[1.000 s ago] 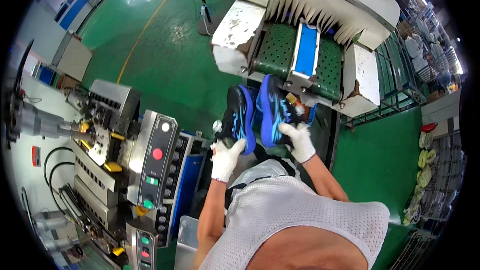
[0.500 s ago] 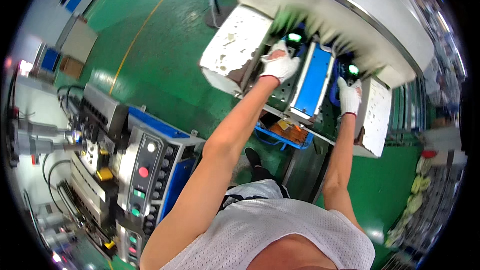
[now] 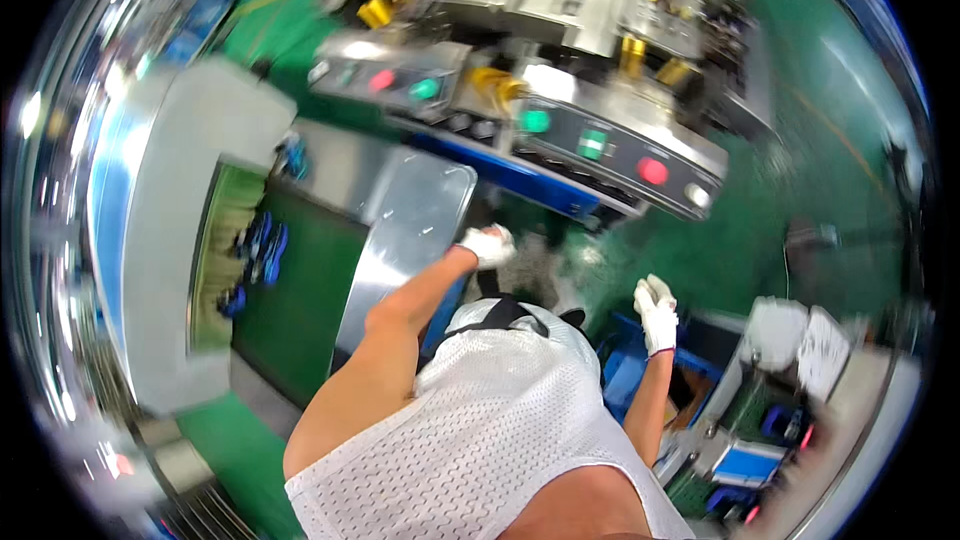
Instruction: The person repeatedly picks up blue and black sneakers from a green table and places them into a metal shoe assembly machine. They operate the machine's controls to process the shoes, then remove them and return them to the table. The cycle of picking, inserting, processing, and removing is repeated continuously throughout the clip.
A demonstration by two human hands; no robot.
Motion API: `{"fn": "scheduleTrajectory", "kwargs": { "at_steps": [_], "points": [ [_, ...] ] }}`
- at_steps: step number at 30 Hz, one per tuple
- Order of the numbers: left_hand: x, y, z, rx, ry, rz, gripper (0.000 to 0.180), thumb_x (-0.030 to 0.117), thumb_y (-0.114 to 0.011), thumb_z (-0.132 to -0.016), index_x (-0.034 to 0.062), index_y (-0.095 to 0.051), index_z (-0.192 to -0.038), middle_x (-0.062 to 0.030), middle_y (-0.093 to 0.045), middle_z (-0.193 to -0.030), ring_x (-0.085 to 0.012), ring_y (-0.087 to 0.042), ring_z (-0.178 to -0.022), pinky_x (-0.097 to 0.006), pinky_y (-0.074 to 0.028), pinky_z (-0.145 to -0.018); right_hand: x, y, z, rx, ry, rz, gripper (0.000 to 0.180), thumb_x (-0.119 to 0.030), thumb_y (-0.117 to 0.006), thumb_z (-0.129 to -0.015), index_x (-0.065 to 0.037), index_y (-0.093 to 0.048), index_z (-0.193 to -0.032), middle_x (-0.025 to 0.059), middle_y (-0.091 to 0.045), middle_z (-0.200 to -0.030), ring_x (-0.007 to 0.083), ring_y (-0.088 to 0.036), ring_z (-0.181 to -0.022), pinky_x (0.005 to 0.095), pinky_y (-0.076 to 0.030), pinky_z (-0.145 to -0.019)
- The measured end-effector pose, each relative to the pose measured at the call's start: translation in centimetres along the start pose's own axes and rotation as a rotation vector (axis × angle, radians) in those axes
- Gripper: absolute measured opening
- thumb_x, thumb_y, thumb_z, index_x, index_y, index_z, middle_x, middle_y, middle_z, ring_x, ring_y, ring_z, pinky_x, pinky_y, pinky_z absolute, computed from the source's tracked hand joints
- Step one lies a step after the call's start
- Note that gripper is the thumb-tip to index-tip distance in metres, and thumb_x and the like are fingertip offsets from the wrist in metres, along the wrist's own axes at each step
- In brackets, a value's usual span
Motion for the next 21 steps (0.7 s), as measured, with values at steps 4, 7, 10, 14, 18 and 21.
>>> {"fn": "scheduleTrajectory", "kwargs": {
  "at_steps": [4, 7, 10, 14, 18, 21],
  "points": [
    [-20.8, 0.6, 10.8, 0.407, 0.718, 0.259, 0.051, 0.047, -0.049, -0.095, 0.0030, -0.068, -0.112, -0.0219, -0.071, -0.113, -0.0397, -0.068, -0.109, -0.054, -0.053, -0.091, -3.3, -9.4, -3.2, -0.291, -0.061, 0.250, 0.060, -0.026, -0.070, -0.094, 0.006, -0.051, -0.141, 0.0201, -0.064, -0.127, 0.0241, -0.067, -0.108, 0.0361, -0.058, -0.089],
    [-28.9, -0.4, 20.1, 0.538, 0.939, 0.445, 0.042, 0.043, -0.060, -0.091, 0.0088, -0.072, -0.111, -0.0175, -0.072, -0.116, -0.0368, -0.069, -0.108, -0.049, -0.053, -0.096, -2.2, -15.6, -4.7, -0.414, -0.045, 0.535, 0.058, -0.026, -0.069, -0.094, 0.004, -0.052, -0.141, 0.0204, -0.064, -0.130, 0.0255, -0.067, -0.109, 0.0371, -0.058, -0.087],
    [-38.0, -1.2, 26.4, 0.732, 1.015, 0.433, 0.041, 0.038, -0.066, -0.088, 0.0086, -0.070, -0.116, -0.0181, -0.071, -0.117, -0.0371, -0.068, -0.110, -0.048, -0.052, -0.096, -3.3, -19.8, -5.6, -0.516, 0.038, 0.777, 0.054, -0.023, -0.071, -0.092, 0.001, -0.054, -0.138, 0.0180, -0.064, -0.133, 0.0259, -0.065, -0.116, 0.0362, -0.054, -0.093],
    [-46.0, 6.9, 34.2, 0.885, 1.220, 0.308, 0.046, 0.035, -0.069, -0.086, 0.0081, -0.065, -0.123, -0.0163, -0.066, -0.127, -0.0369, -0.061, -0.120, -0.048, -0.047, -0.100, -6.2, -23.3, -5.6, -0.487, 0.002, 0.940, 0.055, -0.024, -0.071, -0.091, 0.001, -0.056, -0.137, 0.0186, -0.066, -0.129, 0.0259, -0.065, -0.117, 0.0357, -0.053, -0.095],
    [-54.6, 8.2, 39.0, 0.797, 1.158, 0.522, 0.055, 0.035, -0.071, -0.086, 0.0069, -0.058, -0.131, -0.0160, -0.068, -0.124, -0.0341, -0.064, -0.116, -0.048, -0.044, -0.103, -2.3, -21.8, -8.2, -0.473, -0.036, 1.023, 0.057, -0.028, -0.072, -0.087, -0.004, -0.059, -0.137, 0.0130, -0.072, -0.117, 0.0147, -0.065, -0.075, 0.0308, -0.053, -0.063],
    [-54.9, 6.4, 38.2, 0.427, 1.183, 0.247, 0.057, 0.041, -0.071, -0.081, 0.0108, -0.059, -0.128, -0.0159, -0.067, -0.123, -0.0350, -0.061, -0.121, -0.056, -0.042, -0.103, -6.6, -24.7, -5.2, -0.519, -0.019, 1.187, 0.055, -0.033, -0.073, -0.085, -0.005, -0.063, -0.132, 0.0119, -0.072, -0.116, 0.0177, -0.068, -0.082, 0.0324, -0.055, -0.071]
  ]
}}
Point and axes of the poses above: each hand's wrist, its own z-axis away from the middle knuckle, its own y-axis out of the back of the hand, x = y × z, the point moved 2 cm from there along -z, towards the middle knuckle
